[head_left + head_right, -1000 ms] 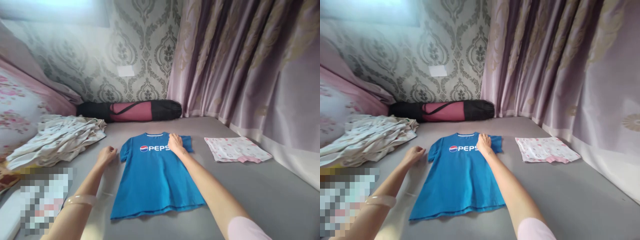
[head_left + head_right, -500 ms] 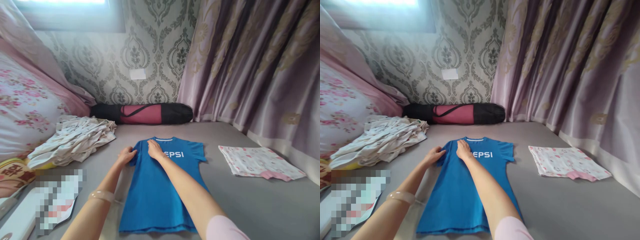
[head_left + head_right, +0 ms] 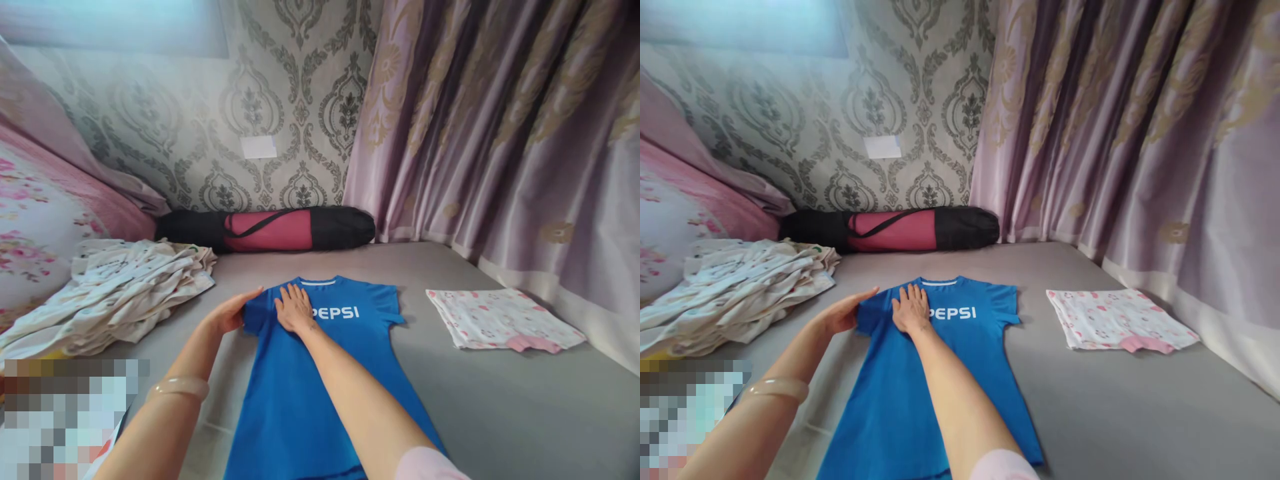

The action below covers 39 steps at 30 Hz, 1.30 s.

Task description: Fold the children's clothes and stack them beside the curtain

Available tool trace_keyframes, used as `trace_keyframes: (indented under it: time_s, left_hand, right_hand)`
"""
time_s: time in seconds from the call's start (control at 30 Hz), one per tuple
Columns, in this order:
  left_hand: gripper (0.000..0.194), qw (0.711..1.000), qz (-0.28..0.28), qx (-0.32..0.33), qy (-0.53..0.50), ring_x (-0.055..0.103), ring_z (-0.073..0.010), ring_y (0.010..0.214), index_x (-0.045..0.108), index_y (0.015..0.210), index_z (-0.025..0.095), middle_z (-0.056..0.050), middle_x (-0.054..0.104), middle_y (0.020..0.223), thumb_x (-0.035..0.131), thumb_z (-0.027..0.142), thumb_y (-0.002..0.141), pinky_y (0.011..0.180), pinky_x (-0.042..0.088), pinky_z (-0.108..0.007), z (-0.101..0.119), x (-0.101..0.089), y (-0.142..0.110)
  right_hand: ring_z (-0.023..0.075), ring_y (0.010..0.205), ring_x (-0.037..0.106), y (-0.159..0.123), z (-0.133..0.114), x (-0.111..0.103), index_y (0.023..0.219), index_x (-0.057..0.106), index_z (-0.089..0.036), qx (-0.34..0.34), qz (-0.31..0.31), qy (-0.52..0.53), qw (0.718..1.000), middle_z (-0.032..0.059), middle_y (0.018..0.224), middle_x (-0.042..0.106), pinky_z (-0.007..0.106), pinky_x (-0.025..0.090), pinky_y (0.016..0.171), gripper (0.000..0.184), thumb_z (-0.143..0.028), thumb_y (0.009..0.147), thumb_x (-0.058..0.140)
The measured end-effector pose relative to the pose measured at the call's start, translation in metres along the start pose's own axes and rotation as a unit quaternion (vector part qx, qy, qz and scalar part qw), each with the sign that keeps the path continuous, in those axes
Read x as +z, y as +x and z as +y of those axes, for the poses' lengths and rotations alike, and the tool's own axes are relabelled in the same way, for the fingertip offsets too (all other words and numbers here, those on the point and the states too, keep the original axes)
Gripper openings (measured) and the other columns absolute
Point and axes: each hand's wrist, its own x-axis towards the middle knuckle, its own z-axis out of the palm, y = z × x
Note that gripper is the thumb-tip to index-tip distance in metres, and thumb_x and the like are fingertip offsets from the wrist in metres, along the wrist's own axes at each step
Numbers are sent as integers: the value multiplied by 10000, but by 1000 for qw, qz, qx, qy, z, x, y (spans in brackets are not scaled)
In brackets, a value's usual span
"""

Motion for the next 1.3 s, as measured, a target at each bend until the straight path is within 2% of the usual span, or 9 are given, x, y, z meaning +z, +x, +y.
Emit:
trace_keyframes:
  time_s: [0.1, 0.17, 0.3, 0.43, 0.73, 0.9, 1.07, 1.13, 1.3]
  left_hand:
    - [404, 994, -31, -70, -76, 644, -192, 574, 586, 690, 168, -58, 650, 618, 596, 554, 808, 563, 553, -301, 3, 1, 2]
    - [422, 995, 10, -72, -67, 583, -146, 461, 565, 656, 167, -28, 601, 537, 526, 533, 862, 444, 492, -242, 5, 2, 6]
    - [386, 998, 53, -38, 10, 388, -79, 304, 493, 589, 181, 47, 457, 408, 608, 488, 794, 305, 282, -177, 6, 5, 14]
    - [355, 998, 52, -12, 22, 311, -51, 296, 483, 577, 176, 77, 411, 382, 663, 443, 726, 309, 199, -162, 6, 8, 15]
    - [338, 997, 34, 5, 73, 366, -59, 348, 572, 619, 152, 74, 452, 408, 780, 411, 557, 349, 213, -172, 1, 9, 20]
    - [390, 985, 25, 44, 163, 343, -71, 357, 558, 600, 174, 82, 388, 379, 799, 471, 523, 372, 217, -199, -3, 20, 29]
    - [367, 961, 93, 83, 246, 361, -80, 416, 513, 545, 179, 77, 398, 406, 799, 403, 497, 424, 252, -215, 1, 28, 26]
    - [331, 958, 100, 104, 249, 404, -90, 459, 512, 552, 178, 71, 429, 438, 786, 358, 505, 448, 273, -211, 5, 27, 22]
    - [236, 968, 134, 71, 201, 466, -112, 468, 489, 687, 206, 79, 452, 481, 694, 268, 589, 464, 335, -206, 9, 12, 18]
  right_hand:
    - [240, 1441, 233, 0, 1, 2, 1458, 390, -118, 1, 2, 2, 1000, 127, 1536, 344, 405, 118, 1174, 559, -407, 993, 279]
    - [232, 1442, 230, 0, 1, 3, 1458, 391, -132, 1, 6, -1, 1000, 116, 1538, 344, 405, 118, 1173, 554, -412, 993, 281]
    - [235, 1441, 233, -1, 1, 4, 1453, 400, -134, 0, 13, -4, 1000, 119, 1534, 353, 406, 122, 1171, 548, -409, 990, 298]
    - [245, 1434, 247, -1, 1, 3, 1454, 400, -128, -3, 14, -9, 1000, 128, 1531, 355, 407, 130, 1169, 552, -410, 989, 302]
    - [248, 1431, 249, 0, 1, 4, 1449, 409, -141, -7, 14, -18, 1000, 134, 1531, 352, 420, 138, 1162, 546, -408, 983, 315]
    - [252, 1436, 240, -2, 1, 3, 1457, 404, -163, -15, 12, -14, 1000, 120, 1545, 330, 424, 136, 1161, 534, -359, 965, 337]
    - [255, 1436, 237, -4, 2, 2, 1457, 400, -134, -18, 7, -24, 1000, 139, 1545, 323, 409, 119, 1165, 549, -279, 928, 383]
    - [256, 1437, 232, -4, 2, 2, 1462, 392, -143, -24, 7, -27, 999, 137, 1548, 317, 411, 121, 1163, 546, -294, 937, 381]
    - [248, 1434, 235, -2, 2, 8, 1446, 421, -177, -9, 29, -22, 999, 119, 1544, 333, 420, 131, 1157, 533, -411, 979, 317]
